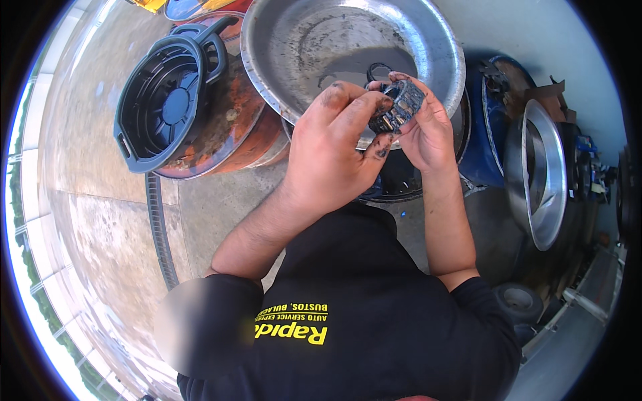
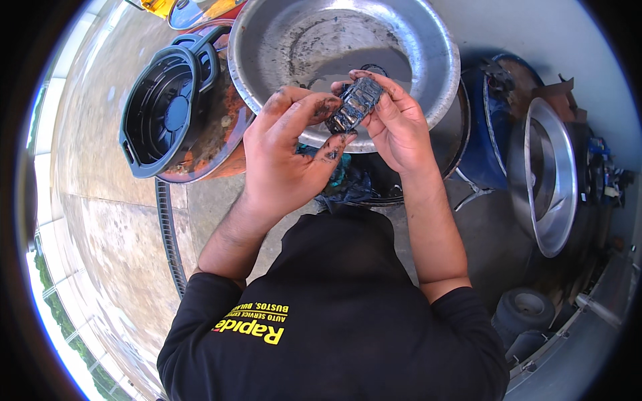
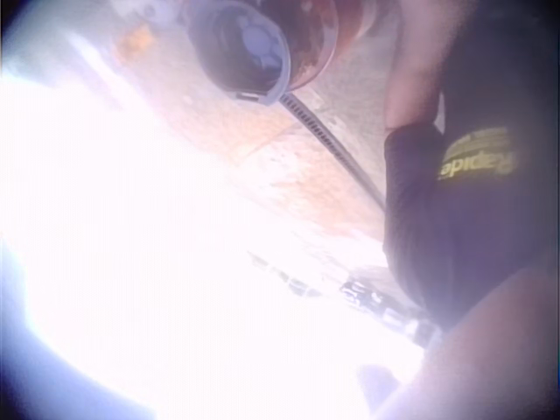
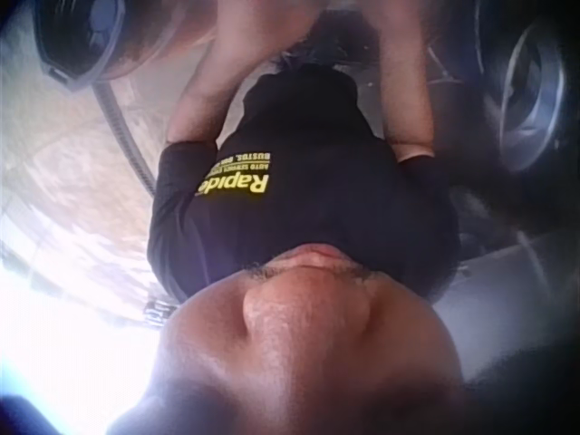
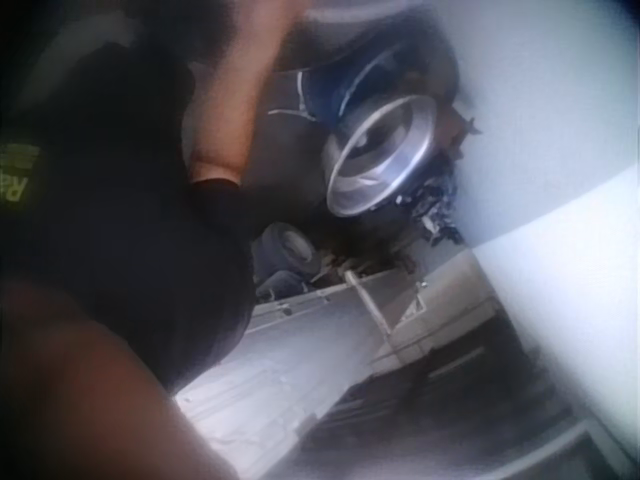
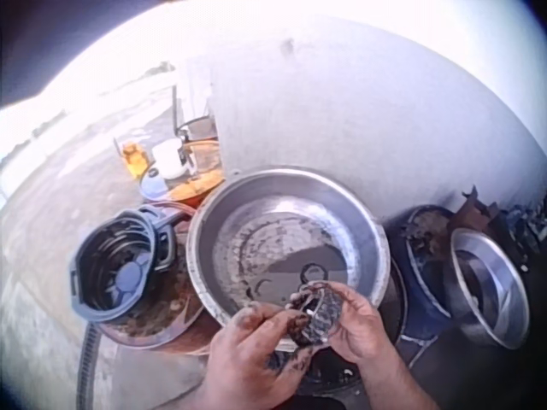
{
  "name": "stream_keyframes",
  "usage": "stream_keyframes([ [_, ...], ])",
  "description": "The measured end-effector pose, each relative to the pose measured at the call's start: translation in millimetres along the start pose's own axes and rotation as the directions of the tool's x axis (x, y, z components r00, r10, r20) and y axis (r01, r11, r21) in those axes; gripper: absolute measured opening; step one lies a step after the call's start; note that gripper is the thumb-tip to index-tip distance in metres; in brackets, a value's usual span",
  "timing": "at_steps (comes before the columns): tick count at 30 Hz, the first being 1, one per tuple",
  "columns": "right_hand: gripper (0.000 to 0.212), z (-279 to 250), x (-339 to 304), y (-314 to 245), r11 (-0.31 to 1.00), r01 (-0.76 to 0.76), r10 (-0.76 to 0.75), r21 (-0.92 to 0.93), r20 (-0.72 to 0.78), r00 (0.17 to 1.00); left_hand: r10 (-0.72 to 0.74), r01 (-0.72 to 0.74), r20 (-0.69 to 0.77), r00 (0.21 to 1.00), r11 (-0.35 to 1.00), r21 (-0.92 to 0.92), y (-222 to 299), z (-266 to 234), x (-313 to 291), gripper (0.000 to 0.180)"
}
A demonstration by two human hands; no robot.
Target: The person scrubs small mechanical parts, including bearings and a metal ring, in a metal basin using a toothbrush and a cloth. The person repeatedly dips the parts into the basin, scrubs them, and inspects them by hand.
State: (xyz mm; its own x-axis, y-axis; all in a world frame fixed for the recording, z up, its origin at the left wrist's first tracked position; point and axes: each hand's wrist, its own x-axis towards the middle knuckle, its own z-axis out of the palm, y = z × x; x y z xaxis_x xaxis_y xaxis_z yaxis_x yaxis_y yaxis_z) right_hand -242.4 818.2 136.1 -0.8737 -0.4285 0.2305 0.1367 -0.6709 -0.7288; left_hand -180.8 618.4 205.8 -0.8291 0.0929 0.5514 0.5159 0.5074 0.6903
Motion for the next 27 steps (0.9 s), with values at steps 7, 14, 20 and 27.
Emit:
stream_keyframes([
  [7, 0.037, -13, 22, 1, 0.793, -0.288, 0.046, -0.537, -0.418, 0.907, -0.535, 0.58, 0.225, 0.815, 0.762, -0.289, -50, 9, 27, 0.034],
  [14, 0.037, -101, 101, 29, 0.612, -0.495, 0.083, -0.616, -0.573, 0.815, -0.559, 0.599, 0.427, 0.711, 0.799, 0.048, -168, 81, 100, 0.033],
  [20, 0.034, -140, 110, 50, 0.429, -0.676, 0.326, -0.6, -0.595, 0.735, -0.549, 0.201, 0.467, 0.693, 0.77, 0.606, -236, 139, 98, 0.04],
  [27, 0.044, -173, 105, 37, -0.387, -0.404, 0.103, -0.829, -0.475, 0.874, -0.627, 0.245, 0.443, 0.641, 0.714, 0.656, -247, 159, 95, 0.045],
])
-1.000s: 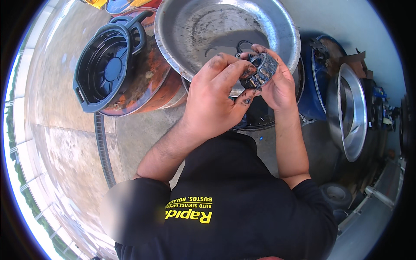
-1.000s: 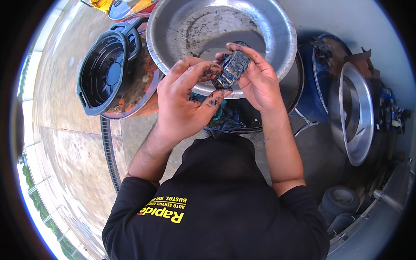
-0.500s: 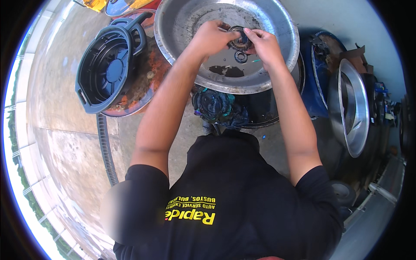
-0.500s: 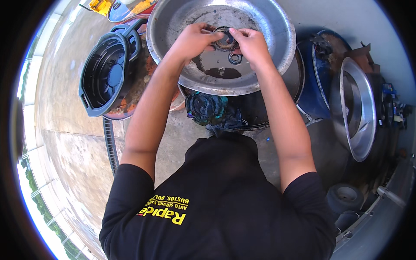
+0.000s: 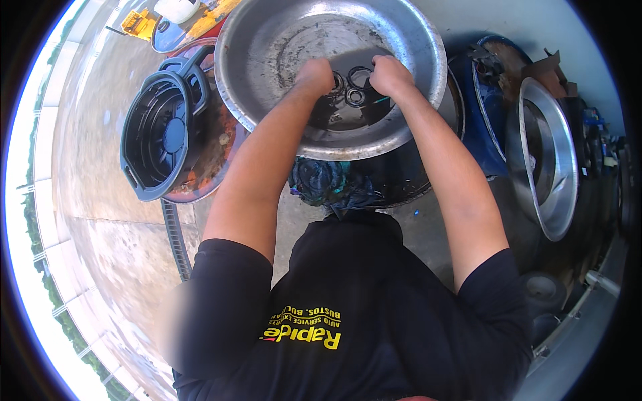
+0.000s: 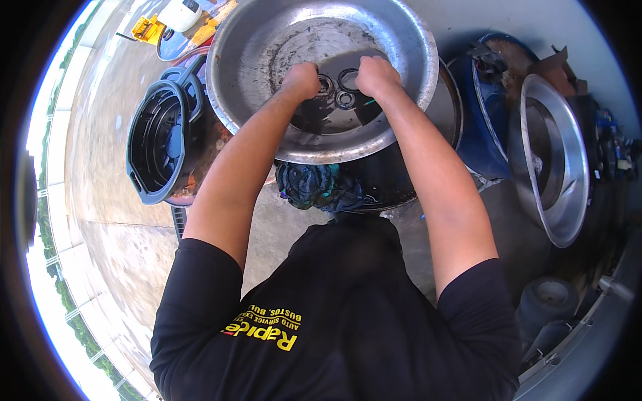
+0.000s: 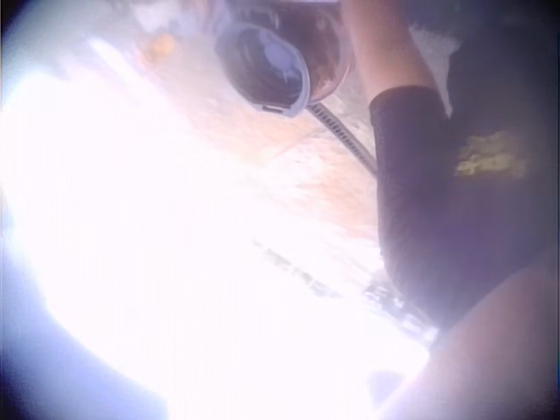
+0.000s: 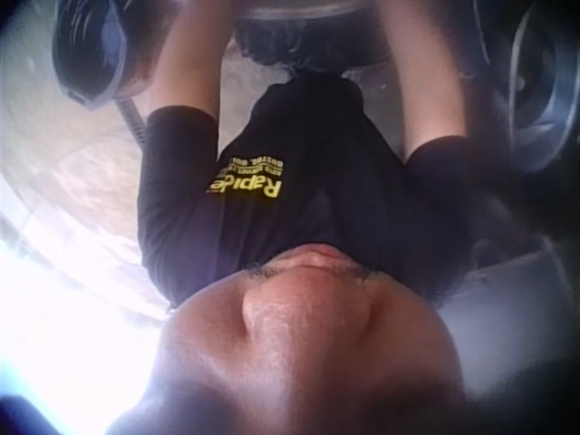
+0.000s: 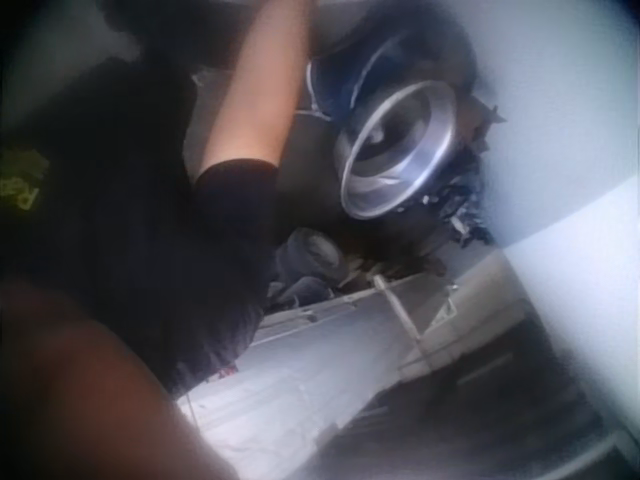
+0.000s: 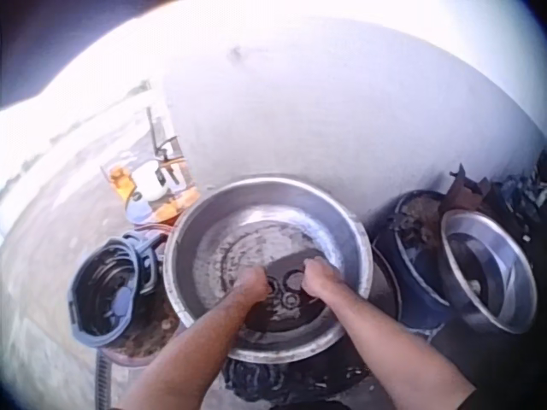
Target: The person scrubs small mechanical parts, including bearings and a metal ring, in a metal basin using a toothbrush and a cloth. The person repeatedly dips the parts into the basin, scrubs them, and inspects them by hand.
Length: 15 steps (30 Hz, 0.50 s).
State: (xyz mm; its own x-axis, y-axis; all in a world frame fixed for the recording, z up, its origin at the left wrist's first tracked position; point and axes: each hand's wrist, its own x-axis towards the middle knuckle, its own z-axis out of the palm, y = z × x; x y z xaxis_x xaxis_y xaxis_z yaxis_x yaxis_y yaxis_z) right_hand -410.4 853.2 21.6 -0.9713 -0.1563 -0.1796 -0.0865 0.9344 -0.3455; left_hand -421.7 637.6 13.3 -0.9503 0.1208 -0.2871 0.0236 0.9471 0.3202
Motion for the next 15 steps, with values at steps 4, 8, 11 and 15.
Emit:
stream_keyframes([
  [4, 0.052, 22, 1, 16, 0.968, 0.19, -0.177, -0.164, 0.09, 0.98, 0.261, -0.267, 0.054, 0.964, 0.94, 0.213, 21, 10, -13, 0.065],
  [8, 0.049, 20, 8, 15, 0.869, 0.373, -0.312, -0.326, 0.227, 0.923, 0.254, -0.286, 0.133, 0.958, 0.887, 0.362, 20, 17, -14, 0.075],
  [11, 0.038, -7, 6, -4, 0.877, 0.297, -0.18, -0.379, 0.313, 0.933, 0.193, -0.238, 0.158, 0.969, 0.902, 0.361, 28, 12, -21, 0.071],
  [15, 0.033, -6, 15, 6, 0.868, 0.189, -0.096, -0.46, 0.218, 0.971, 0.215, -0.271, 0.183, 0.959, 0.885, 0.378, 39, 13, -23, 0.066],
])
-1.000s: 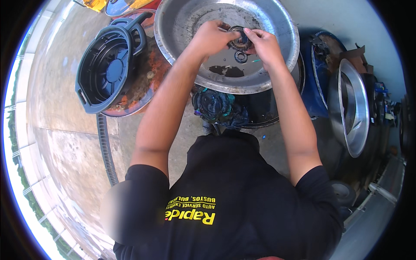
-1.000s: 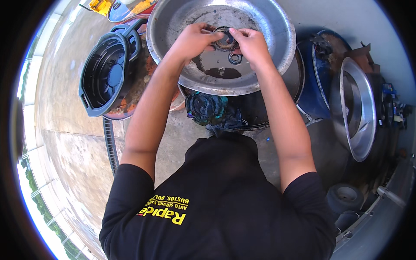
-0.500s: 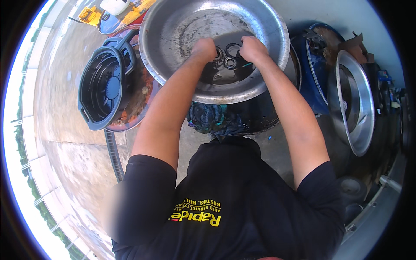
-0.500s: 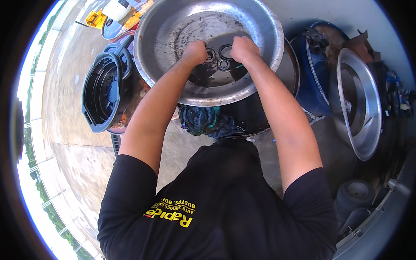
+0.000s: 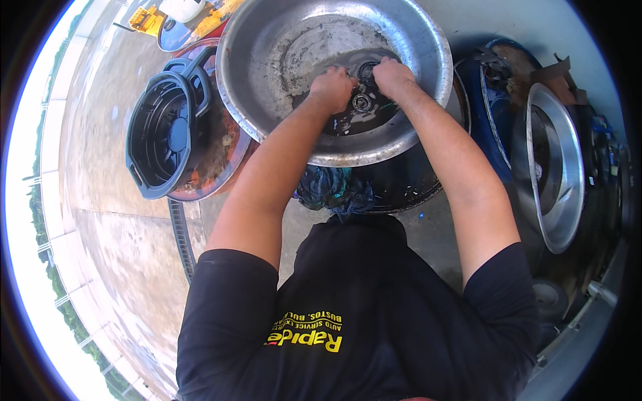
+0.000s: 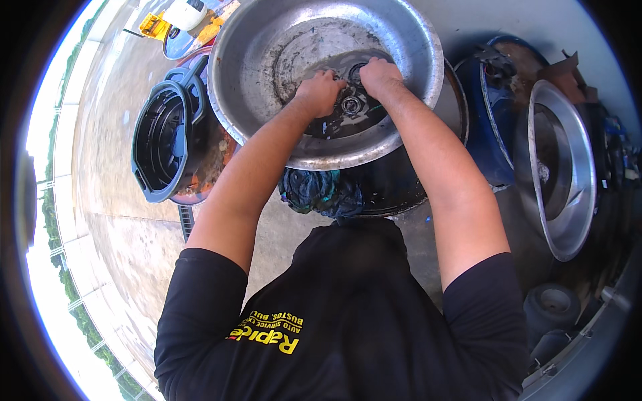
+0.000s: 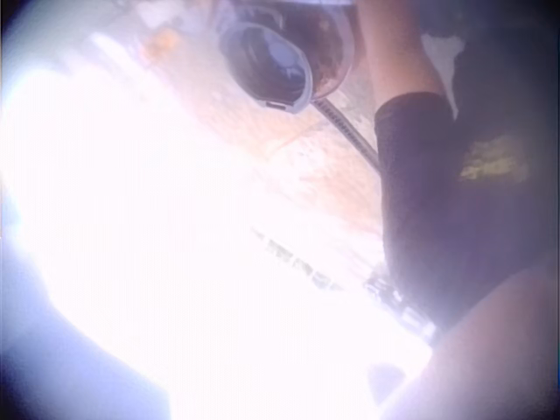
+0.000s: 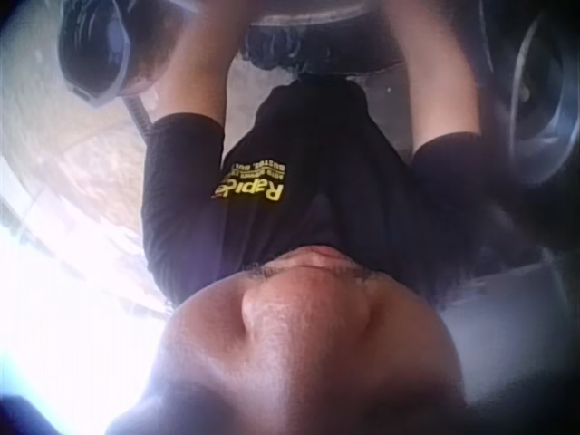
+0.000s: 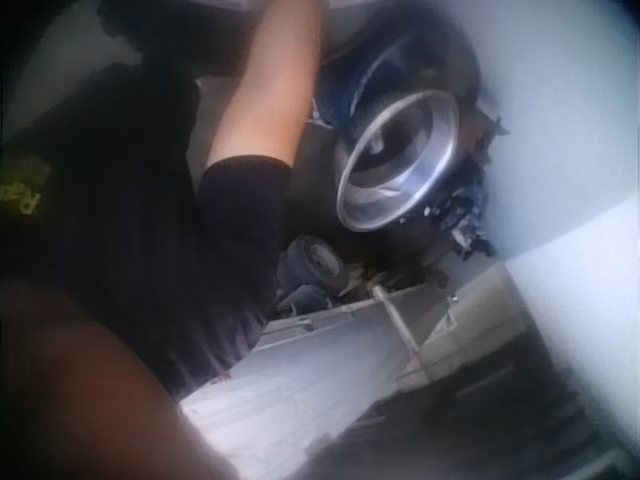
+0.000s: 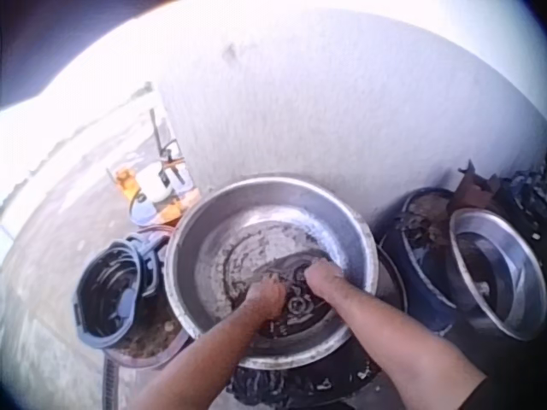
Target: The person scrubs small mechanical parts, including bearings and a metal ring, in a metal basin using a toothbrush and a cloth. The person repeatedly dips the parts into the basin, scrubs them, and inspects them by hand.
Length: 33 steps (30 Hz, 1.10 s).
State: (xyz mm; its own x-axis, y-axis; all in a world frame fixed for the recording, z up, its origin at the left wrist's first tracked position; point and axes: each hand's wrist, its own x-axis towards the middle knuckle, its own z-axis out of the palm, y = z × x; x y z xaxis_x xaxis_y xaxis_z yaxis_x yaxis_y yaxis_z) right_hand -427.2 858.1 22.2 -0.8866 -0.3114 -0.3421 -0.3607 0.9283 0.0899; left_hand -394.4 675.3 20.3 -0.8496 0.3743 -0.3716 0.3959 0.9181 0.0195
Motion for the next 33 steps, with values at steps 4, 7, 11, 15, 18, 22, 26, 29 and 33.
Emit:
stream_keyframes([
  [4, 0.035, 0, -3, 1, 1.0, 0.015, -0.013, 0.023, -0.088, 0.996, -0.067, 0.067, 0.005, 0.998, 0.998, -0.013, 0, 4, 4, 0.063],
  [7, 0.044, -11, -15, -10, 0.992, 0.088, -0.081, 0.089, -0.085, 0.993, 0.197, -0.196, -0.026, 0.98, 0.98, 0.037, -10, 6, -7, 0.057],
  [11, 0.062, -7, -14, -32, 0.956, 0.045, -0.106, 0.29, 0.198, 0.974, 0.041, -0.042, -0.018, 0.999, 0.999, -0.016, 1, 4, -3, 0.061],
  [15, 0.07, -7, -18, -52, 0.973, -0.054, 0.001, 0.225, 0.226, 0.974, 0.069, -0.069, 0.021, 0.997, 0.998, -0.016, -5, 8, -2, 0.071],
  [18, 0.064, -13, -15, -60, 0.982, -0.057, 0.009, 0.182, 0.256, 0.967, -0.001, 0.001, 0.02, 1.0, 0.999, -0.033, -1, 9, -4, 0.073],
  [22, 0.048, -17, -18, -56, 0.995, 0.011, -0.032, 0.095, 0.224, 0.974, 0.022, -0.022, -0.021, 1.0, 1.0, 0.017, -9, 12, -12, 0.072],
  [26, 0.047, 0, -5, -38, 0.988, 0.031, -0.053, 0.149, 0.149, 0.987, 0.051, -0.051, -0.017, 0.999, 0.998, 0.021, -3, 5, -14, 0.044],
  [29, 0.047, -2, -7, -36, 0.984, 0.043, -0.067, 0.174, 0.131, 0.989, 0.133, -0.133, -0.003, 0.991, 0.991, 0.029, -12, 13, -12, 0.045],
  [33, 0.04, -16, -17, -40, 0.973, -0.071, 0.048, 0.221, 0.109, 0.993, 0.143, -0.142, -0.011, 0.99, 0.987, 0.069, -5, 14, -20, 0.054],
])
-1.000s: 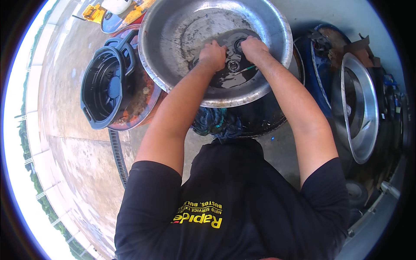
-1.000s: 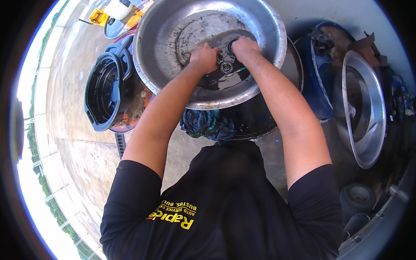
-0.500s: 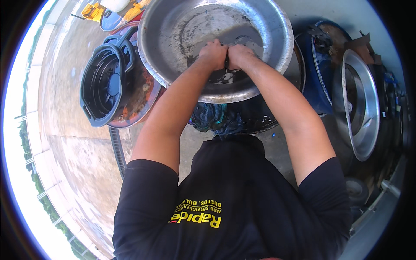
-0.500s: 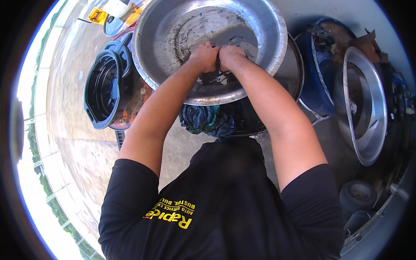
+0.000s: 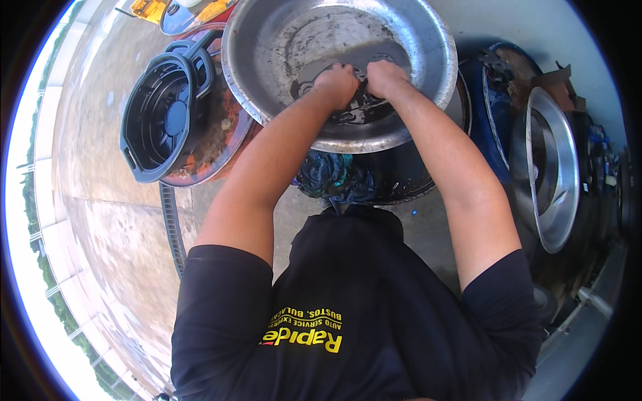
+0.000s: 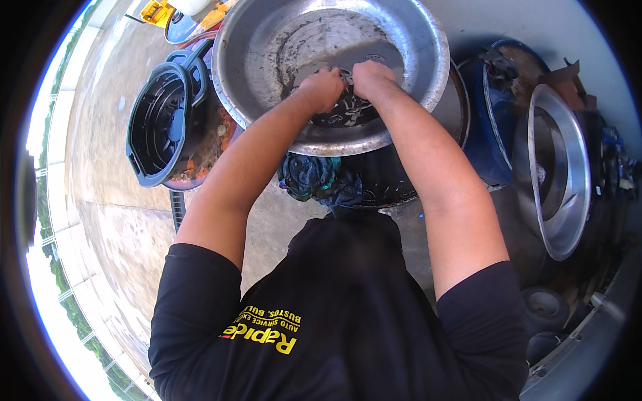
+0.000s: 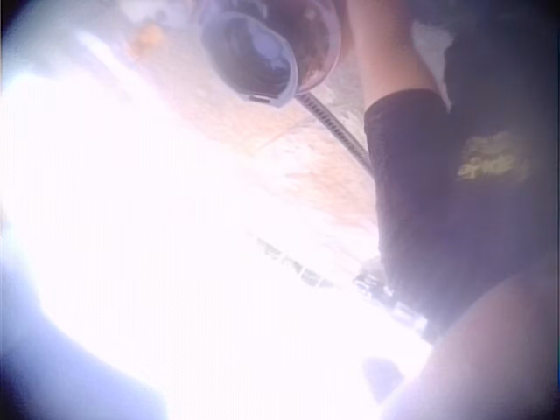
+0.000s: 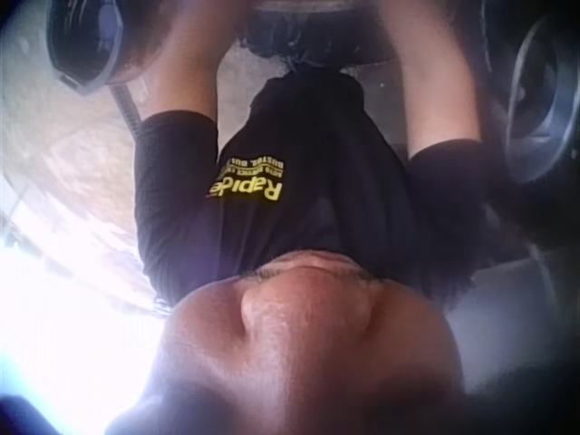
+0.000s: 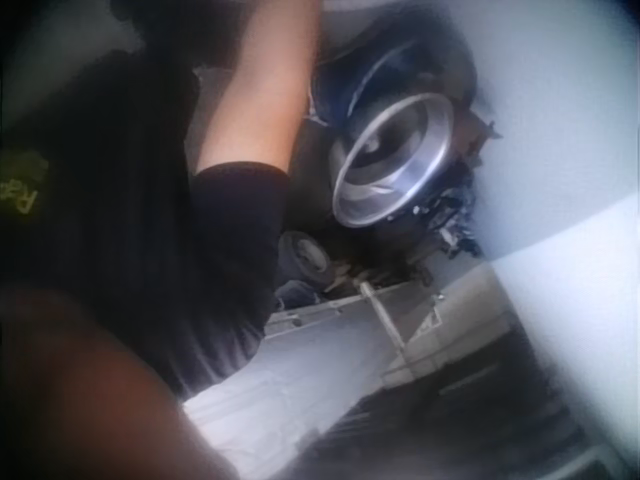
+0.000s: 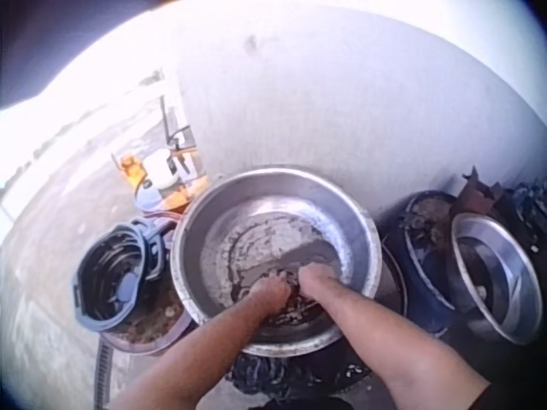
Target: The person scrubs small mechanical parts, including bearings and a metal ring, in a metal basin using a toothbrush and a cloth. The person repeatedly dips the parts into the basin, scrubs them, and inspects them by hand.
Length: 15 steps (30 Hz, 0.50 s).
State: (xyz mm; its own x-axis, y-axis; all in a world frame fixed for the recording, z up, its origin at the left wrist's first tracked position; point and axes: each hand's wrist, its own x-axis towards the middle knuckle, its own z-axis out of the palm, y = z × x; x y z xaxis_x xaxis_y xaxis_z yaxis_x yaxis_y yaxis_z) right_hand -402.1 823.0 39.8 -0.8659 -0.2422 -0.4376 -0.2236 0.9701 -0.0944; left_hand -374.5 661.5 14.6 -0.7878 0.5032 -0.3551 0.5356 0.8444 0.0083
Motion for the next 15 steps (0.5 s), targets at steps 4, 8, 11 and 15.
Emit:
stream_keyframes([
  [4, 0.036, 0, -18, -5, 0.998, 0.037, -0.036, -0.06, 0.023, 0.999, -0.249, 0.25, 0.03, 0.968, 0.964, -0.093, 8, -7, 3, 0.055],
  [8, 0.035, 4, -15, -10, 1.0, 0.02, -0.019, -0.022, 0.021, 1.0, -0.039, 0.039, 0.0, 0.999, 0.999, 0.035, 6, 13, 4, 0.052],
  [11, 0.034, 11, -11, -2, 0.995, 0.099, -0.099, 0.032, -0.002, 0.995, -0.128, 0.129, 0.035, 0.991, 0.991, -0.029, 16, -6, -5, 0.043],
  [15, 0.034, 16, -11, 5, 0.98, 0.198, -0.198, -0.001, 0.04, 0.979, -0.039, 0.038, 0.056, 0.998, 0.999, 0.023, 12, 0, -7, 0.046],
])
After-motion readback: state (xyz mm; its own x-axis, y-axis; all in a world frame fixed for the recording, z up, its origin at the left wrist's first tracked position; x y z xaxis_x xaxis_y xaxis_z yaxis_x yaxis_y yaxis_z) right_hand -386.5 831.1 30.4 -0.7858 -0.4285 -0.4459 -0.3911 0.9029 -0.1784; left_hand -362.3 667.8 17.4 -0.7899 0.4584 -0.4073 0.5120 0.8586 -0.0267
